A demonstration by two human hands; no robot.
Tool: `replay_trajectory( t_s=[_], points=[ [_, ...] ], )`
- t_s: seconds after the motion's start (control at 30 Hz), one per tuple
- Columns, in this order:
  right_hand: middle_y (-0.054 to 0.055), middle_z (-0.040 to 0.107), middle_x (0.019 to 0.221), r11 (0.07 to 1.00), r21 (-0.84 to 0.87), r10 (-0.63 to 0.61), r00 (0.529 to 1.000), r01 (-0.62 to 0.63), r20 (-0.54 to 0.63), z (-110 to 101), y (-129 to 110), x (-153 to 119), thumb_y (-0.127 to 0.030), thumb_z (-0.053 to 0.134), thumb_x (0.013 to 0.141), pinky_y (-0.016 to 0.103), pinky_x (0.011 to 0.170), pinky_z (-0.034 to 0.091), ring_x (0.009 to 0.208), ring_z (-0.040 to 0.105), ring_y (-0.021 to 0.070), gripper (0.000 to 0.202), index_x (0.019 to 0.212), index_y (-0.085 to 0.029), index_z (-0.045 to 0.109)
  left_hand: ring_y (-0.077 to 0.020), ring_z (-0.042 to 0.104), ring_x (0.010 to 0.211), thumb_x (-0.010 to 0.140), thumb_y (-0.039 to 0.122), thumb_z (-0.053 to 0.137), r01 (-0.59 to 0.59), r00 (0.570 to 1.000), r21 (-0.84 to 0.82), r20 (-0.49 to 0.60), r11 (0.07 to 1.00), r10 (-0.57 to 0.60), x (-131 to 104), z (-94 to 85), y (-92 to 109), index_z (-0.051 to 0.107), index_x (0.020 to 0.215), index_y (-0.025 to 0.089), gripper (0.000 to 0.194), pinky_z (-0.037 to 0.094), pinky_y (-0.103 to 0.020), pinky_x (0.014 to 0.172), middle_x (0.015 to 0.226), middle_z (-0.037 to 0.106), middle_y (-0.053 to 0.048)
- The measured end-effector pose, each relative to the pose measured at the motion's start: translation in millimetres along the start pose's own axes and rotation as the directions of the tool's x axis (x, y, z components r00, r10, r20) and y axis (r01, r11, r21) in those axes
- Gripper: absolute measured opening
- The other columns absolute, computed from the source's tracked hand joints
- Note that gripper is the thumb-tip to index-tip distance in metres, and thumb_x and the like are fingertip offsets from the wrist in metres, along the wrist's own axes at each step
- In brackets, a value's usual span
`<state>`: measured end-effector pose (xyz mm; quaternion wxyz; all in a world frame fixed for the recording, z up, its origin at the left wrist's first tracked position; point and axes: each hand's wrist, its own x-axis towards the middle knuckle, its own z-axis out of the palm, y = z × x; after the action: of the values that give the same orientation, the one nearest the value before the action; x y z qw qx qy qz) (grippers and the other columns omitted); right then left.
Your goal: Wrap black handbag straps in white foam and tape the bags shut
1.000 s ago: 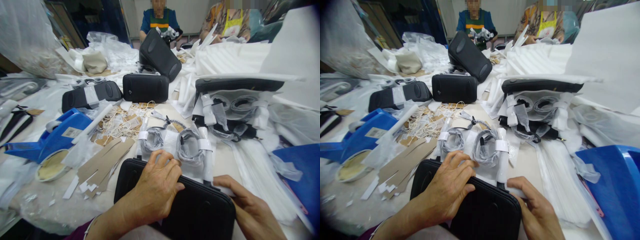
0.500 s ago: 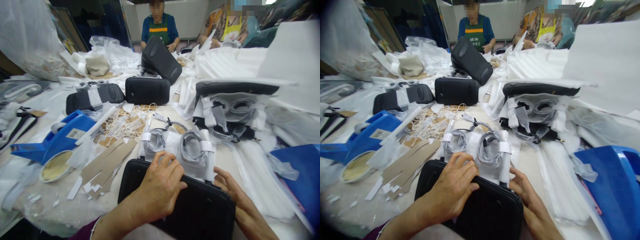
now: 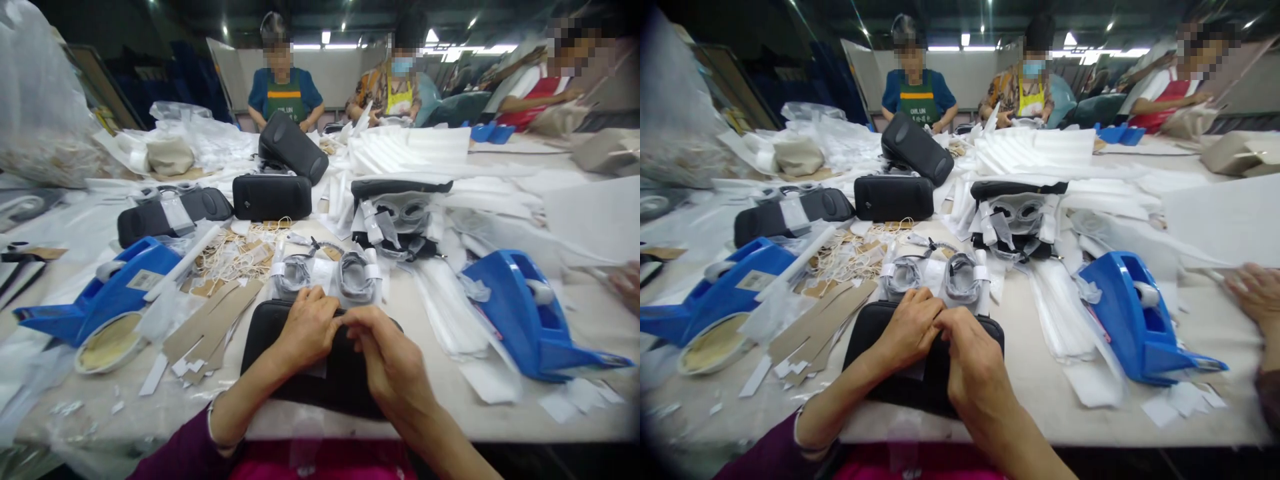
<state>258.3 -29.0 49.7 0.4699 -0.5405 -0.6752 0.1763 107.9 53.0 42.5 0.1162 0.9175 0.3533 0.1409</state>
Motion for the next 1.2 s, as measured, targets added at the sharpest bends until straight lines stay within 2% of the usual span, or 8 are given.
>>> replay_trajectory(
  t_s=[0.17, 0.3, 0.4, 0.47, 0.6, 0.73, 1.0, 1.2],
  points=[
    [0.006, 0.052, 0.09, 0.996, -0.091, 0.019, 0.999, -0.016, 0.039, 31, 19, 8, -0.006, 0.042, 0.08, 0.031, 0.074, 0.047, 0.078, 0.053, 0.0181, 0.024, 0.098, -0.019, 0.048, -0.0234, 0.05, 0.102, 0.083, 0.013, 0.047, -0.06, 0.983, -0.328, -0.184, 0.943, -0.002, -10, 2.4, -10, 0.052, 0.108, 0.015, 0.026, 0.041, -0.045, 0.095, 0.107, 0.057, -0.009],
    [0.01, 0.048, 0.117, 0.953, -0.239, -0.127, 0.96, 0.188, 0.249, 28, 7, -1, 0.0, 0.048, 0.068, 0.037, 0.09, 0.045, 0.105, 0.048, 0.0236, 0.059, 0.124, -0.022, 0.048, -0.0197, 0.053, 0.109, 0.081, 0.009, 0.041, -0.159, 0.925, -0.726, -0.346, 0.67, -0.156, -16, 2.6, -25, 0.051, 0.107, 0.016, 0.029, 0.041, -0.04, 0.102, 0.109, 0.056, -0.009],
    [0.011, 0.041, 0.135, 0.867, -0.386, -0.2, 0.929, 0.315, 0.31, 34, -6, -11, 0.001, 0.051, 0.065, 0.043, 0.091, 0.043, 0.109, 0.045, 0.0272, 0.071, 0.131, -0.026, 0.047, -0.0181, 0.057, 0.105, 0.079, 0.007, 0.038, -0.196, 0.895, -0.839, -0.365, 0.507, -0.258, -19, 3.0, -33, 0.051, 0.103, 0.015, 0.029, 0.044, -0.039, 0.101, 0.104, 0.058, -0.009],
    [0.01, 0.038, 0.143, 0.803, -0.471, -0.229, 0.918, 0.367, 0.325, 40, -9, -16, 0.0, 0.052, 0.067, 0.045, 0.087, 0.042, 0.108, 0.044, 0.029, 0.07, 0.132, -0.026, 0.048, -0.0178, 0.058, 0.104, 0.079, 0.005, 0.037, -0.216, 0.885, -0.815, -0.396, 0.538, -0.245, -22, 4.1, -34, 0.052, 0.1, 0.015, 0.028, 0.045, -0.039, 0.1, 0.103, 0.059, -0.008],
    [0.009, 0.047, 0.139, 0.731, -0.535, -0.272, 0.9, 0.423, 0.34, 46, -6, -24, -0.007, 0.054, 0.076, 0.045, 0.083, 0.039, 0.104, 0.044, 0.0293, 0.051, 0.125, -0.022, 0.055, -0.0203, 0.054, 0.112, 0.08, 0.002, 0.036, -0.229, 0.858, -0.541, -0.504, 0.809, -0.095, -36, 10.1, -29, 0.058, 0.097, 0.014, 0.03, 0.044, -0.044, 0.102, 0.11, 0.058, -0.011],
    [0.007, 0.054, 0.133, 0.724, -0.534, -0.306, 0.897, 0.437, 0.319, 43, -2, -32, -0.008, 0.053, 0.079, 0.043, 0.082, 0.039, 0.104, 0.044, 0.0274, 0.039, 0.115, -0.021, 0.06, -0.022, 0.05, 0.121, 0.083, 0.0, 0.035, -0.186, 0.86, -0.292, -0.51, 0.938, 0.012, -54, 19.1, -25, 0.059, 0.109, 0.012, 0.037, 0.043, -0.047, 0.105, 0.124, 0.055, -0.014],
    [0.007, 0.061, 0.12, 0.775, -0.476, -0.346, 0.909, 0.416, 0.231, 42, 8, -39, -0.005, 0.051, 0.081, 0.042, 0.084, 0.041, 0.1, 0.046, 0.0241, 0.03, 0.102, -0.02, 0.065, -0.0213, 0.046, 0.13, 0.088, 0.003, 0.037, -0.301, 0.9, -0.016, -0.334, 0.953, 0.279, -68, 19.9, -34, 0.055, 0.126, 0.013, 0.044, 0.036, -0.049, 0.112, 0.135, 0.055, -0.013],
    [0.007, 0.062, 0.104, 0.797, -0.444, -0.355, 0.913, 0.408, 0.203, 43, 13, -39, -0.003, 0.049, 0.082, 0.039, 0.082, 0.042, 0.095, 0.048, 0.0221, 0.024, 0.092, -0.019, 0.064, -0.0196, 0.037, 0.137, 0.086, 0.001, 0.037, -0.351, 0.915, 0.03, -0.199, 0.936, 0.35, -71, 14.9, -33, 0.049, 0.132, 0.012, 0.049, 0.034, -0.046, 0.114, 0.143, 0.046, -0.013]
  ],
)
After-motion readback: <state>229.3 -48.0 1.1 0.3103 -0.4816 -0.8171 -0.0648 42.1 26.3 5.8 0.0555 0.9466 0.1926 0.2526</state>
